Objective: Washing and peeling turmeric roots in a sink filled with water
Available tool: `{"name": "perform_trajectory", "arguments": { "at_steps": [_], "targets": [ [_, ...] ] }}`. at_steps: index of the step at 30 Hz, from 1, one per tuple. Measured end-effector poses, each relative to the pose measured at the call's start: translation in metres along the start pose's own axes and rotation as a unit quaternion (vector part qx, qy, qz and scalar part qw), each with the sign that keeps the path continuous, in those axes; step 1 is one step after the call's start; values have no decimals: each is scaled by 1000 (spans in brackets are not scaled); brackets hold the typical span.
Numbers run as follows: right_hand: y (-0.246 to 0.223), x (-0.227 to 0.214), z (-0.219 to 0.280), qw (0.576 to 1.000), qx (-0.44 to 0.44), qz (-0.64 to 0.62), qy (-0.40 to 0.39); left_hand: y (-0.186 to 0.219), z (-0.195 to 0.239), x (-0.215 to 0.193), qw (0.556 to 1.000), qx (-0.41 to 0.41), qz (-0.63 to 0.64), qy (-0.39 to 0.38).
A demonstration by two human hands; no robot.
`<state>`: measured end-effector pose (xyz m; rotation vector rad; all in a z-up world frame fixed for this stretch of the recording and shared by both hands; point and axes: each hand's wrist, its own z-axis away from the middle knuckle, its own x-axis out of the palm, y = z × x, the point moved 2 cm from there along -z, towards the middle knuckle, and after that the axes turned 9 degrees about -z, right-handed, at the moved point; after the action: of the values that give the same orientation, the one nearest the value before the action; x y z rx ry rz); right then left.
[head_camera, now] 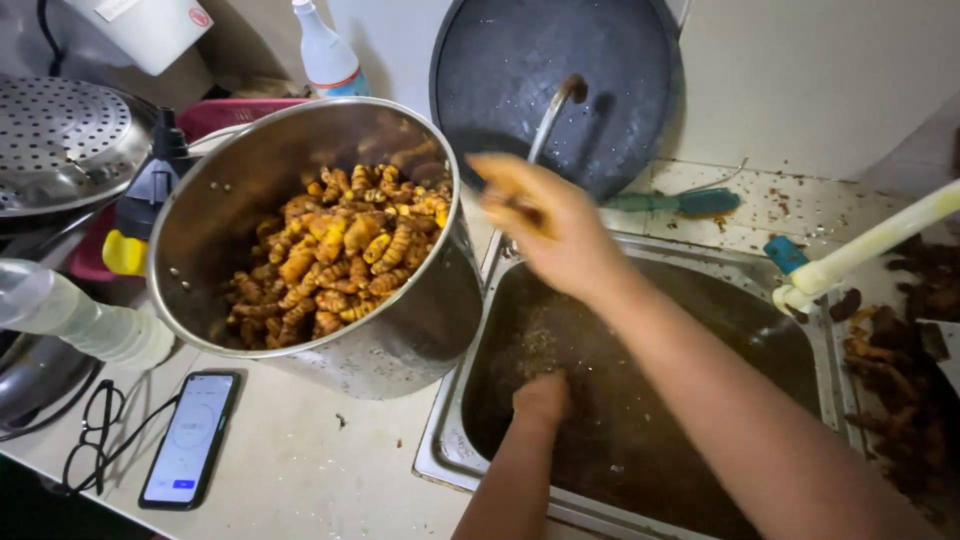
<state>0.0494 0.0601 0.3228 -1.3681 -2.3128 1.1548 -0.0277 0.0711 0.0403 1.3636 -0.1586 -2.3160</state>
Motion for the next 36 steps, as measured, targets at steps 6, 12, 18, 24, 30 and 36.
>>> {"name": "perform_trajectory", "arguments": {
  "at_steps": [6, 12, 18, 24, 30, 36],
  "targets": [
    [186, -103, 193, 949, 283, 88, 106, -8, -42, 9, 999, -25, 22, 32],
    [313, -114, 368, 874, 458, 165, 3, 7, -45, -3, 999, 0, 44, 6],
    [241, -66, 348, 681, 533, 355, -355, 4, -55, 6, 999, -1, 33, 4],
    [269, -75, 410, 669, 631, 155, -361, 7, -52, 8, 998, 18, 56, 8],
    [140, -90, 350, 465, 835, -257, -145, 10, -48, 9, 998, -23, 32, -40],
    [161, -117, 362, 575, 690, -439, 24, 12, -45, 10, 998, -42, 30, -47]
  ]
}}
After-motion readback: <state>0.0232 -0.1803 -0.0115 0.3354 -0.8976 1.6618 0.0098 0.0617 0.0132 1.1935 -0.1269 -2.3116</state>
